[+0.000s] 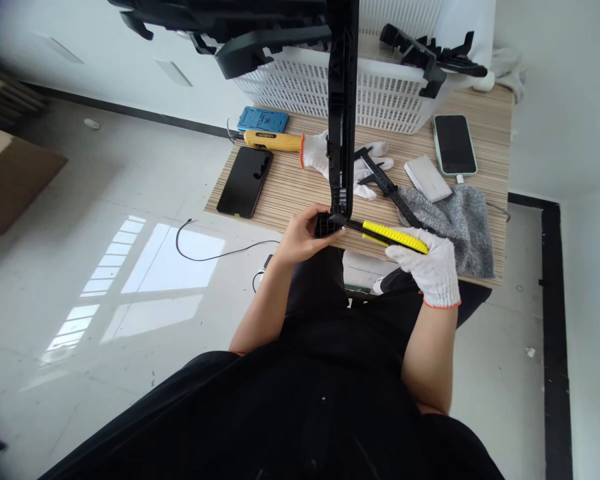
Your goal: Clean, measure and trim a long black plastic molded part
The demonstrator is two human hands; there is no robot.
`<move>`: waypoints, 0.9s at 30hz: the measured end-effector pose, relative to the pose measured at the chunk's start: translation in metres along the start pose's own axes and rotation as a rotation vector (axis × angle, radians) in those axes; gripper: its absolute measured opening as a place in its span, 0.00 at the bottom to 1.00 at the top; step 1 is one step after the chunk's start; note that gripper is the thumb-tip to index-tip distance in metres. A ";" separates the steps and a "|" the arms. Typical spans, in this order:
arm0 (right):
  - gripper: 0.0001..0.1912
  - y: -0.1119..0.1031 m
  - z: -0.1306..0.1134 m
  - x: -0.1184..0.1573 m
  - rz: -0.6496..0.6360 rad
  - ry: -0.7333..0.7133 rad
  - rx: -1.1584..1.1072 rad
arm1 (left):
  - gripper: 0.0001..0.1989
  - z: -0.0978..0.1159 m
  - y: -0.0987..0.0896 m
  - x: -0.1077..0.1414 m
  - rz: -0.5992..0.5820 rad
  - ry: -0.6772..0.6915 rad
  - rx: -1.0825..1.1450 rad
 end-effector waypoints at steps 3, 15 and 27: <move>0.20 -0.001 0.000 -0.001 -0.001 0.000 -0.047 | 0.21 -0.001 -0.001 0.000 -0.003 -0.009 0.009; 0.20 0.002 0.003 0.003 0.022 -0.073 -0.012 | 0.20 0.001 0.000 -0.001 0.006 0.010 0.003; 0.18 -0.002 0.004 -0.001 -0.004 -0.027 0.003 | 0.22 -0.001 -0.003 -0.001 0.042 0.025 0.010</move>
Point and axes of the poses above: each hand's wrist, its own x-axis away from the middle knuckle, its own y-axis out of the palm, z = x × y, the point moved 7 cm from there along -x, towards the middle knuckle, and after that the axes turned 6 degrees about -x, right-handed, at the moved point
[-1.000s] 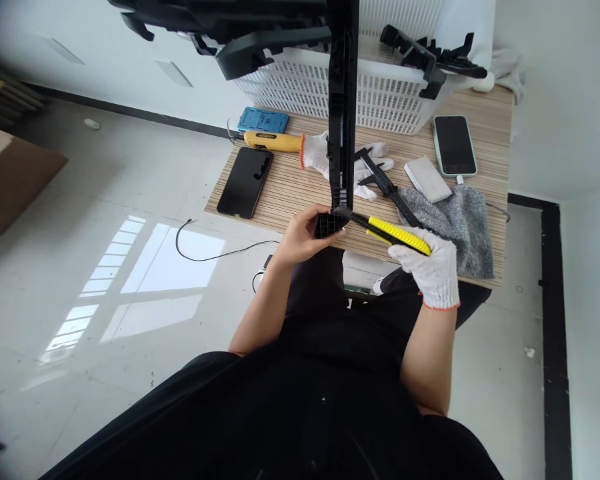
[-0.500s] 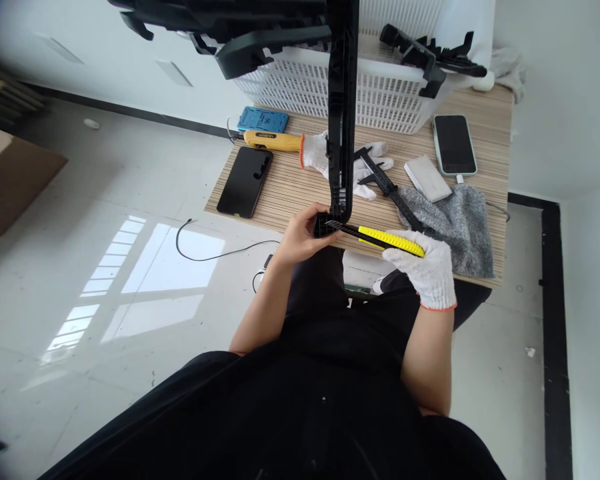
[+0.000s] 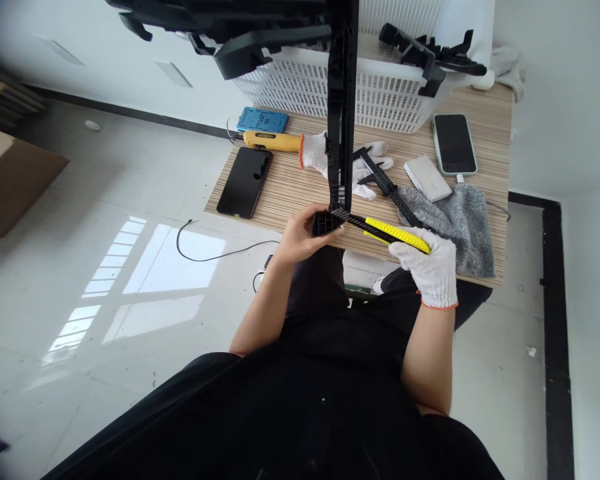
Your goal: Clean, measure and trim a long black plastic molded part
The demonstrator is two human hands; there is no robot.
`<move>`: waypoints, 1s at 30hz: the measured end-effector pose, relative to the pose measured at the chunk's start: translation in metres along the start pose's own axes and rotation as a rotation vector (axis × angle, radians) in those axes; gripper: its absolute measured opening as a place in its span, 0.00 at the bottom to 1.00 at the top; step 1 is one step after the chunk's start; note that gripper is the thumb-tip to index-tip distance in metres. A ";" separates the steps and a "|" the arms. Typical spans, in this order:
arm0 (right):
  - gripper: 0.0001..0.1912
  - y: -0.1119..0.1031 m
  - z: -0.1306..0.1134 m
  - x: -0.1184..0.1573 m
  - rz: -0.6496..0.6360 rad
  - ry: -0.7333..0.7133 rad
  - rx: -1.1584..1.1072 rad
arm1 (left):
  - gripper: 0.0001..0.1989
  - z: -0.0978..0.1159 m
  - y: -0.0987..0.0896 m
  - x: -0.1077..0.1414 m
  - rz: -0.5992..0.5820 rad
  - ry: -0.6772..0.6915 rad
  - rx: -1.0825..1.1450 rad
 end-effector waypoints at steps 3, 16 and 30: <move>0.18 0.005 0.002 0.000 -0.027 0.006 -0.024 | 0.21 0.001 0.001 0.000 -0.003 0.011 0.007; 0.19 0.004 -0.002 0.002 0.005 0.014 -0.022 | 0.22 -0.001 0.002 0.001 -0.010 0.000 0.015; 0.17 0.004 -0.001 0.002 0.131 -0.032 -0.122 | 0.25 0.006 0.001 -0.002 -0.080 -0.054 0.038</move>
Point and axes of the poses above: each hand's wrist, its own x-axis away from the middle knuckle, its own y-axis out of the palm, z = x × y, the point moved 7 cm from there along -x, towards the middle knuckle, and after that the axes turned 6 degrees about -x, right-handed, at the moved point
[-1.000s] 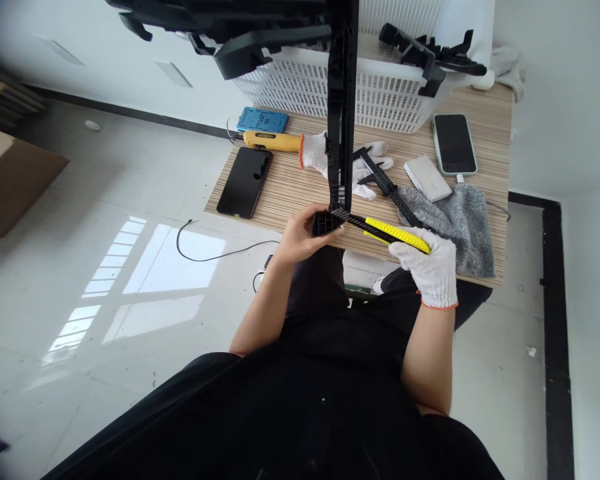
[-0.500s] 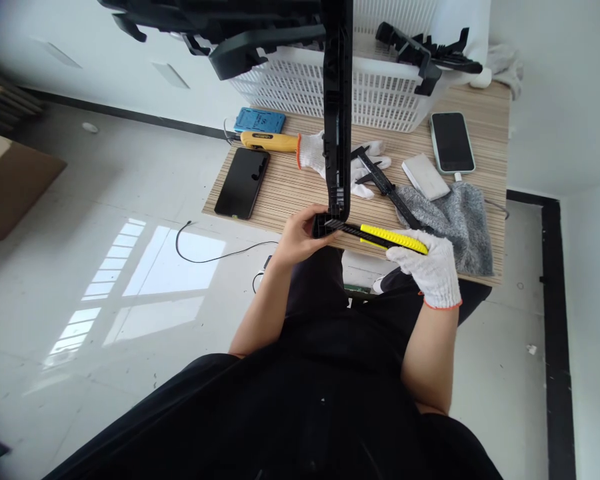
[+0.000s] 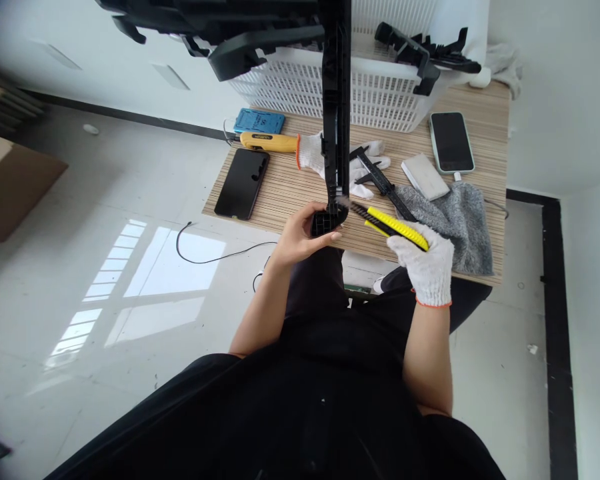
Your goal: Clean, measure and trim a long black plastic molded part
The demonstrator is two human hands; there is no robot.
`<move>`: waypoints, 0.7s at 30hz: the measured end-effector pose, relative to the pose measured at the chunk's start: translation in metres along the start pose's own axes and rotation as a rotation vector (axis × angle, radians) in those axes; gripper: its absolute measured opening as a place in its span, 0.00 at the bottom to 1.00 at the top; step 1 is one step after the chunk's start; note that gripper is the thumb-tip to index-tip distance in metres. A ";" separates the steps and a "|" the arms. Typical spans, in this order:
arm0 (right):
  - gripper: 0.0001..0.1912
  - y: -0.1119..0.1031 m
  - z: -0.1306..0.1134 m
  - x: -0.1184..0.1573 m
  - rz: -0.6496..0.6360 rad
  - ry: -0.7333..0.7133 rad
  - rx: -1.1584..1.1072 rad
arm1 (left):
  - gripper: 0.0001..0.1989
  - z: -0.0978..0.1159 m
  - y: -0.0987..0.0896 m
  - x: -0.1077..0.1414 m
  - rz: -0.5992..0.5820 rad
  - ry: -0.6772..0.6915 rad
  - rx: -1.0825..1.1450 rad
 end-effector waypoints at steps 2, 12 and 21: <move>0.16 -0.003 -0.001 0.000 0.101 -0.017 -0.118 | 0.25 0.003 0.000 -0.001 -0.017 -0.012 0.007; 0.17 0.001 0.001 0.000 0.023 0.043 -0.127 | 0.29 -0.009 0.001 -0.006 -0.102 -0.129 0.306; 0.18 0.003 -0.001 0.001 -0.031 0.064 -0.090 | 0.24 -0.015 0.001 -0.009 -0.112 -0.196 0.366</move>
Point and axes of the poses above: each hand's wrist, its own x-axis away from the middle knuckle, its own y-axis out of the palm, z = x × y, the point moved 7 cm from there along -x, towards the middle knuckle, and after that the axes turned 6 degrees about -x, right-handed, at the moved point
